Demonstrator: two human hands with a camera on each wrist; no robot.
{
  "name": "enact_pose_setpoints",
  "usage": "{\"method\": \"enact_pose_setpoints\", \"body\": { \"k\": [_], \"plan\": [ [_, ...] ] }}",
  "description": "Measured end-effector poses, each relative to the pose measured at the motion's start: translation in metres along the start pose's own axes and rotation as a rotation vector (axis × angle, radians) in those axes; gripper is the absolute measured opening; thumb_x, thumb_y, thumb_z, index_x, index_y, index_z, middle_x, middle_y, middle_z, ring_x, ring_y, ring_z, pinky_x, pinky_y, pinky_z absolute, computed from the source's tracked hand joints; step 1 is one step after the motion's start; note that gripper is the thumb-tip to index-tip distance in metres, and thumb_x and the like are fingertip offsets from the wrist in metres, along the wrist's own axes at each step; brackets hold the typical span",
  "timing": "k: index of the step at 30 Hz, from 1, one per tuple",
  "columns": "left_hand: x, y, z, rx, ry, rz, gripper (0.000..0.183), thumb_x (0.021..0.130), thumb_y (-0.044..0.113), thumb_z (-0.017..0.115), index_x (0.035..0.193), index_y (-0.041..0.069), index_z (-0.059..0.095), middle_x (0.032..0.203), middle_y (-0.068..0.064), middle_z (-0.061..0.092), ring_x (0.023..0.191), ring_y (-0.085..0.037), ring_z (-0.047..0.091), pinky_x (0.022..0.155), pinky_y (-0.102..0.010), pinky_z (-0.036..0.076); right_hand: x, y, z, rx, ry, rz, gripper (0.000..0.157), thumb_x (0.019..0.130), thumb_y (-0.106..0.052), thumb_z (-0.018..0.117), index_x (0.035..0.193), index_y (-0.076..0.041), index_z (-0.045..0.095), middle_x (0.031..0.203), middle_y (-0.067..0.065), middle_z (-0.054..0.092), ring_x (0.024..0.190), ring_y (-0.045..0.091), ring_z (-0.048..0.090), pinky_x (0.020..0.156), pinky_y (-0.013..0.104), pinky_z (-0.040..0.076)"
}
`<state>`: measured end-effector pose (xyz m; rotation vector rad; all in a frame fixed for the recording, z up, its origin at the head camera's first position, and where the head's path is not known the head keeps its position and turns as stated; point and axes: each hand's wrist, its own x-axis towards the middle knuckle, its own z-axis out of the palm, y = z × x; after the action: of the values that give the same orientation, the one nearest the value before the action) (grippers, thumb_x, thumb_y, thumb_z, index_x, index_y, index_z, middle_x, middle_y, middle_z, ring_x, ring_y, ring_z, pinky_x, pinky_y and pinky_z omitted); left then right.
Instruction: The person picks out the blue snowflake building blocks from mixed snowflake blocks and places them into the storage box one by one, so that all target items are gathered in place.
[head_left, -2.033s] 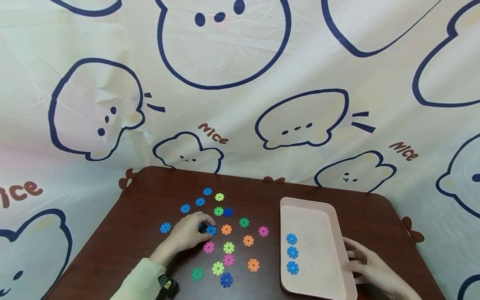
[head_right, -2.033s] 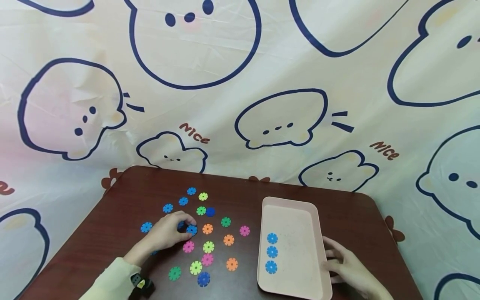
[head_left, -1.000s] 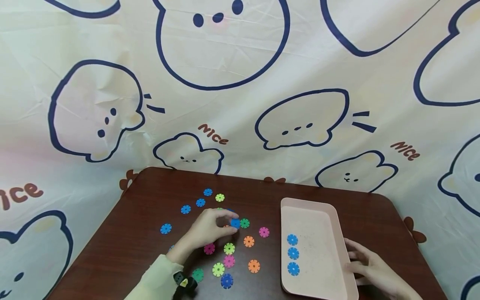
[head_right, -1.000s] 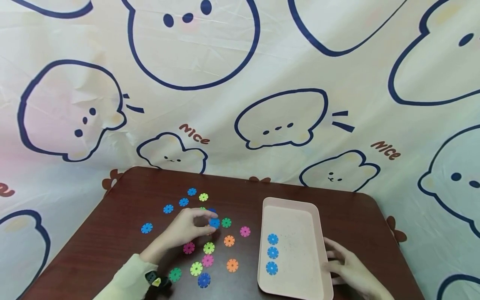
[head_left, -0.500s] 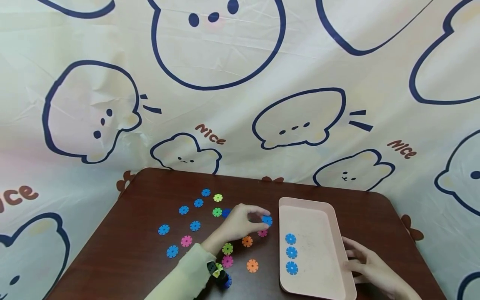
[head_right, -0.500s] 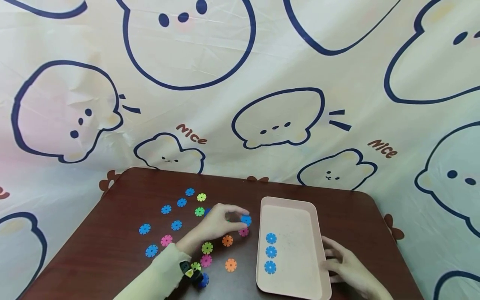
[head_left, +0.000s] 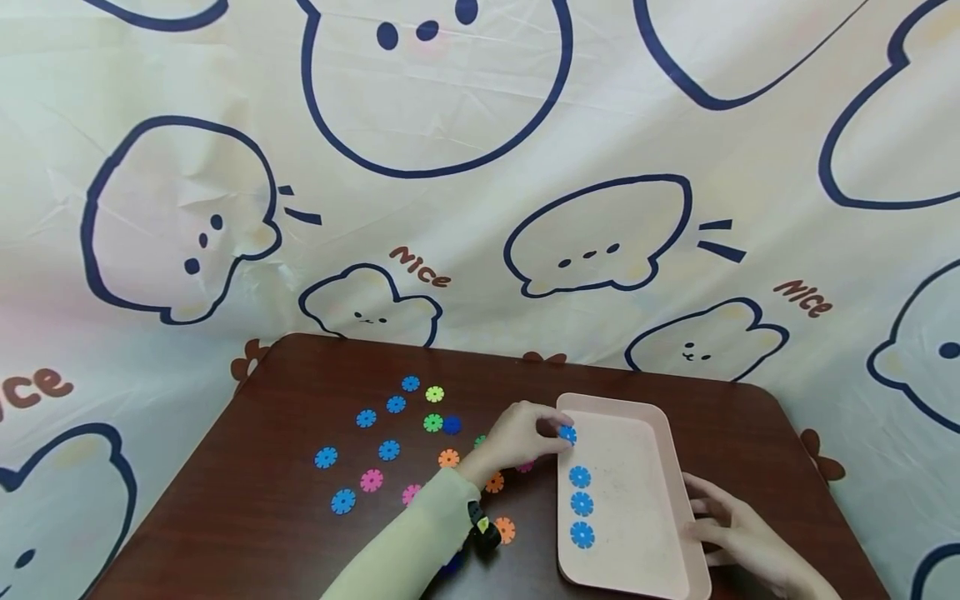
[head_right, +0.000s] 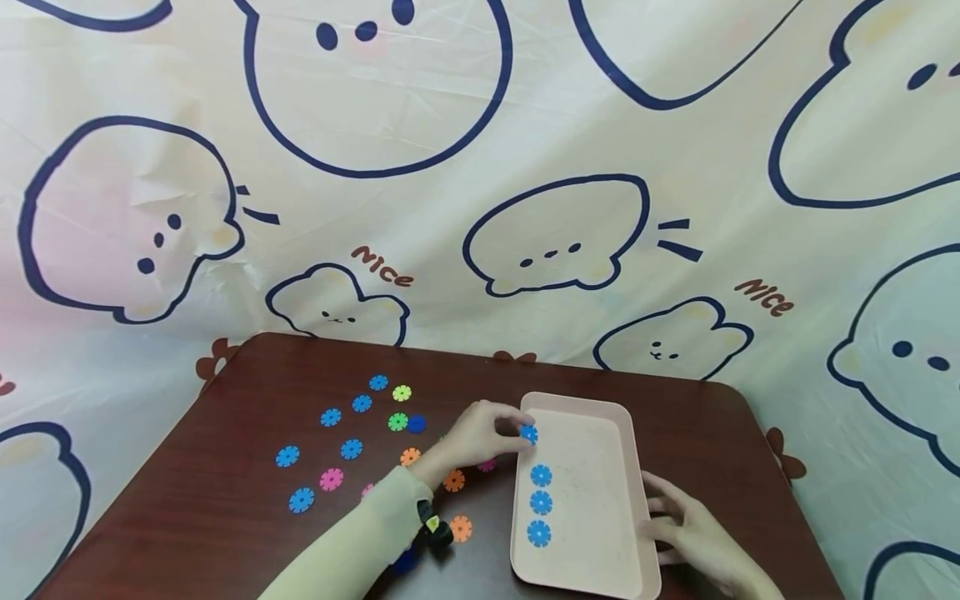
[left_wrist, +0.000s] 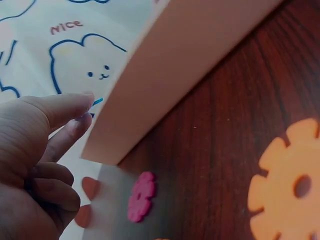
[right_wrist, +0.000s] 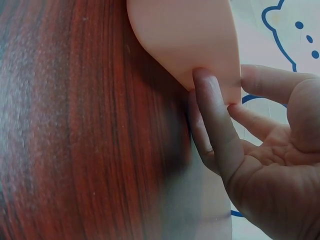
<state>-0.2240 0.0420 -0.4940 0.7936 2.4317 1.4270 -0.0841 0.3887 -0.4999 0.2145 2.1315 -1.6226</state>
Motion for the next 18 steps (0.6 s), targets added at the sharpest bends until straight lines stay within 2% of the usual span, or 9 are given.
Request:
{"method": "enact_pose_setpoints", "body": {
  "k": [2,7,13,18],
  "plan": [
    [0.004,0.000,0.004,0.040,-0.006,0.014,0.029,0.089,0.025,0.086,0.117,0.018,0.081,0.093,0.014,0.072,0.089,-0.010,0.063,0.080,-0.026,0.051,0.000,0.001,0.000,0.000,-0.001,0.000,0.086,0.100,-0.013,0.068,0.162,0.006,0.011,0.127,0.022,0.060,0.105,0.035,0.070,0.079,0.055,0.060],
    [0.010,0.001,0.011,0.139,-0.032,0.024,0.029,0.088,0.028,0.086,0.116,0.020,0.081,0.089,0.017,0.071,0.074,0.000,0.057,0.066,-0.023,0.048,0.000,0.000,0.000,-0.003,-0.007,-0.006,0.086,0.101,-0.013,0.067,0.162,0.007,0.010,0.127,0.023,0.060,0.104,0.035,0.070,0.078,0.054,0.060],
    [0.018,0.009,0.016,0.210,-0.063,-0.021,0.026,0.085,0.025,0.087,0.111,0.021,0.082,0.087,0.014,0.073,0.077,0.003,0.061,0.069,-0.024,0.051,0.001,0.000,0.000,-0.006,-0.004,-0.005,0.086,0.100,-0.013,0.067,0.162,0.007,0.011,0.126,0.023,0.060,0.104,0.035,0.070,0.078,0.055,0.060],
    [0.023,0.012,0.024,0.337,-0.063,-0.029,0.026,0.084,0.029,0.088,0.108,0.025,0.083,0.082,0.017,0.069,0.074,0.001,0.058,0.065,-0.025,0.048,0.001,0.000,0.000,-0.014,0.000,-0.003,0.086,0.100,-0.013,0.068,0.162,0.006,0.011,0.127,0.023,0.059,0.104,0.035,0.070,0.078,0.054,0.060]
  ]
}}
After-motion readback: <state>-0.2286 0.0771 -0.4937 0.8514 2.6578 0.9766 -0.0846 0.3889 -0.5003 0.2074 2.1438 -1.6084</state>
